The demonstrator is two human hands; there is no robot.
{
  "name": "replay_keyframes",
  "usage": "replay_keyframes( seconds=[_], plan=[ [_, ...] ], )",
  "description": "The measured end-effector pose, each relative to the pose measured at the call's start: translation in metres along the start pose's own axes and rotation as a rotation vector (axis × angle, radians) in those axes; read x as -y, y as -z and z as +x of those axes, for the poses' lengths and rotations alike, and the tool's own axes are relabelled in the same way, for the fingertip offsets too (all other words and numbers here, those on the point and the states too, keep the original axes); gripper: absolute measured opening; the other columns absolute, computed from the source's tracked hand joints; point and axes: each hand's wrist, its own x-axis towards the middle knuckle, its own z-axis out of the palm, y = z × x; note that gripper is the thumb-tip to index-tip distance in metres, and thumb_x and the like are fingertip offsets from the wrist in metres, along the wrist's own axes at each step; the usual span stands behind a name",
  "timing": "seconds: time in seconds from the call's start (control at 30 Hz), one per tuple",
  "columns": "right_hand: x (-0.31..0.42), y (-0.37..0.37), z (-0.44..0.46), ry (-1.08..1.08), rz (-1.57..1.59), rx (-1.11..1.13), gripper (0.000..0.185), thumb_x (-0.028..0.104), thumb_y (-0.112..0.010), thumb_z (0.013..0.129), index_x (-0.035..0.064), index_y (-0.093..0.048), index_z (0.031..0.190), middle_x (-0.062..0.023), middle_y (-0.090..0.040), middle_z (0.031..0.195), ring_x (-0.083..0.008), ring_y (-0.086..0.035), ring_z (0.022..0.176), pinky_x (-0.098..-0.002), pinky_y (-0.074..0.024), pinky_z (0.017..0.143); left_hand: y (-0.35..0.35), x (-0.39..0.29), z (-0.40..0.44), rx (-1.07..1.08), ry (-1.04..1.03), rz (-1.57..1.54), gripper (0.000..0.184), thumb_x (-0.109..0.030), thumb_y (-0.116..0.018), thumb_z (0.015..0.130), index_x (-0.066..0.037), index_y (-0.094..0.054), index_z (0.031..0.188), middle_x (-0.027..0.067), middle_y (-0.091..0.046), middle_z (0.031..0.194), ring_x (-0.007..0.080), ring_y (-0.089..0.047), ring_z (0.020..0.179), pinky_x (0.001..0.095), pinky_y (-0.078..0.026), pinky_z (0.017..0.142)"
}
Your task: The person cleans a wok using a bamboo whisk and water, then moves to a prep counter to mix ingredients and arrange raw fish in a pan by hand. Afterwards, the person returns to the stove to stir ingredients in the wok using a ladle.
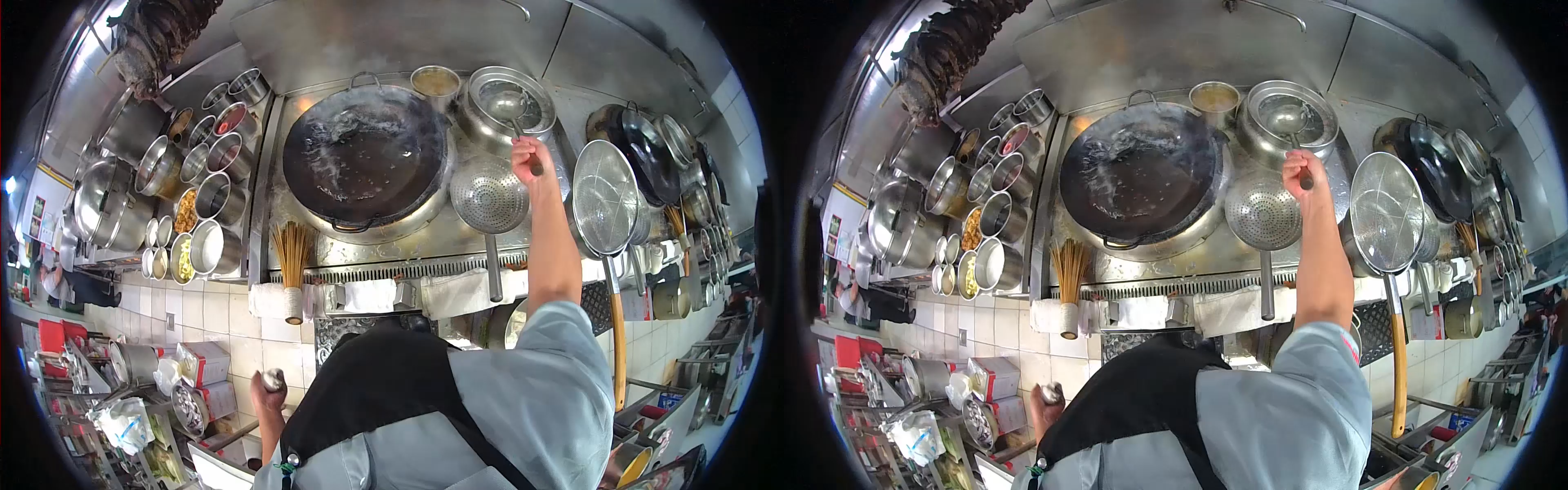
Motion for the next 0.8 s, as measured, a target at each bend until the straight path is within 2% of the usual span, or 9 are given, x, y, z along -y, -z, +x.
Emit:
replay_keyframes(
  seconds=[0.2, 0.3, 0.33, 0.43, 0.57, 0.6, 0.67, 0.7, 0.8],
  plan=[
    [-0.043, -0.053, -0.059, -0.145, 0.128, 0.375, 0.026, 0.008, -0.049, 0.103, -0.0128, -0.053, 0.119, 0.0036, -0.050, 0.067, -0.0060, -0.051, 0.050, -0.0219, -0.0433, 0.046, 0.078, 0.017, 0.061, 0.157, 0.277, 0.300, 0.053, -0.045, -0.045, 0.105, 0.004, -0.058, 0.120, 0.0203, -0.071, 0.108, 0.0394, -0.071, 0.093, 0.0564, -0.057, 0.085],
    [-0.076, -0.116, -0.100, -0.187, 0.158, 0.296, 0.017, 0.005, -0.051, 0.101, -0.0096, -0.055, 0.109, 0.0034, -0.050, 0.063, -0.0067, -0.052, 0.050, -0.0224, -0.0446, 0.046, 0.056, 0.049, 0.051, 0.413, -0.336, 0.808, 0.050, -0.045, -0.047, 0.106, 0.002, -0.061, 0.112, 0.0189, -0.071, 0.097, 0.0337, -0.069, 0.086, 0.0473, -0.057, 0.083],
    [-0.085, -0.128, -0.108, -0.220, 0.166, 0.265, 0.015, 0.006, -0.052, 0.101, -0.0076, -0.054, 0.107, 0.0033, -0.050, 0.064, -0.0074, -0.051, 0.049, -0.0225, -0.0421, 0.044, 0.039, 0.051, 0.047, 0.422, -0.206, 0.750, 0.048, -0.044, -0.048, 0.106, 0.002, -0.063, 0.110, 0.0174, -0.070, 0.093, 0.0308, -0.068, 0.083, 0.0449, -0.056, 0.079],
    [-0.111, -0.133, -0.128, -0.173, -0.067, 0.132, 0.013, 0.009, -0.053, 0.102, -0.0035, -0.053, 0.107, 0.0041, -0.049, 0.062, -0.0079, -0.049, 0.046, -0.0226, -0.0393, 0.041, 0.003, 0.054, 0.062, 0.411, 0.154, 0.534, 0.046, -0.043, -0.049, 0.107, 0.000, -0.067, 0.104, 0.0127, -0.069, 0.083, 0.0240, -0.065, 0.073, 0.0402, -0.054, 0.069],
    [-0.185, -0.058, -0.154, 0.435, -1.258, -0.190, 0.019, 0.013, -0.059, 0.095, 0.0073, -0.052, 0.112, -0.0001, -0.051, 0.059, -0.0133, -0.047, 0.041, -0.0311, -0.0358, 0.037, 0.001, 0.040, 0.058, 0.526, -0.332, 1.234, 0.049, -0.043, -0.053, 0.104, 0.002, -0.070, 0.095, 0.0134, -0.069, 0.078, 0.0260, -0.064, 0.070, 0.0452, -0.051, 0.067],
    [-0.217, -0.057, -0.183, 0.426, -1.412, -0.392, 0.031, 0.011, -0.058, 0.095, 0.0036, -0.051, 0.124, -0.0109, -0.062, 0.073, -0.0242, -0.061, 0.055, -0.0391, -0.0496, 0.052, -0.002, 0.041, 0.039, 0.483, -0.502, 1.436, 0.050, -0.043, -0.054, 0.102, 0.003, -0.070, 0.093, 0.0144, -0.069, 0.077, 0.0270, -0.064, 0.070, 0.0463, -0.051, 0.067],
    [-0.275, 0.024, -0.192, 0.866, -1.666, -0.362, 0.051, 0.011, -0.058, 0.094, -0.0003, -0.044, 0.141, -0.0309, -0.063, 0.119, -0.0488, -0.063, 0.113, -0.0508, -0.0465, 0.101, 0.021, 0.033, 0.081, 0.408, -0.565, 1.771, 0.053, -0.045, -0.058, 0.098, 0.006, -0.071, 0.104, 0.0210, -0.072, 0.082, 0.0299, -0.069, 0.077, 0.0481, -0.051, 0.070],
    [-0.305, 0.047, -0.208, 0.804, -1.617, -0.428, 0.058, 0.013, -0.058, 0.093, -0.0001, -0.040, 0.147, -0.0347, -0.063, 0.119, -0.0512, -0.062, 0.113, -0.0522, -0.0479, 0.098, 0.074, 0.042, 0.160, 0.596, -0.830, 1.862, 0.050, -0.046, -0.059, 0.096, -0.003, -0.072, 0.117, 0.0243, -0.074, 0.090, 0.0375, -0.073, 0.086, 0.0501, -0.052, 0.075],
    [-0.343, 0.106, -0.238, 0.531, -1.744, -0.660, 0.068, 0.018, -0.059, 0.094, -0.0004, -0.033, 0.154, -0.0365, -0.066, 0.113, -0.0521, -0.065, 0.109, -0.0550, -0.0503, 0.093, 0.106, 0.030, 0.159, 0.522, -0.535, 2.019, 0.045, -0.041, -0.058, 0.097, -0.012, -0.068, 0.129, 0.0270, -0.073, 0.107, 0.0428, -0.072, 0.099, 0.0508, -0.055, 0.080]
  ],
)
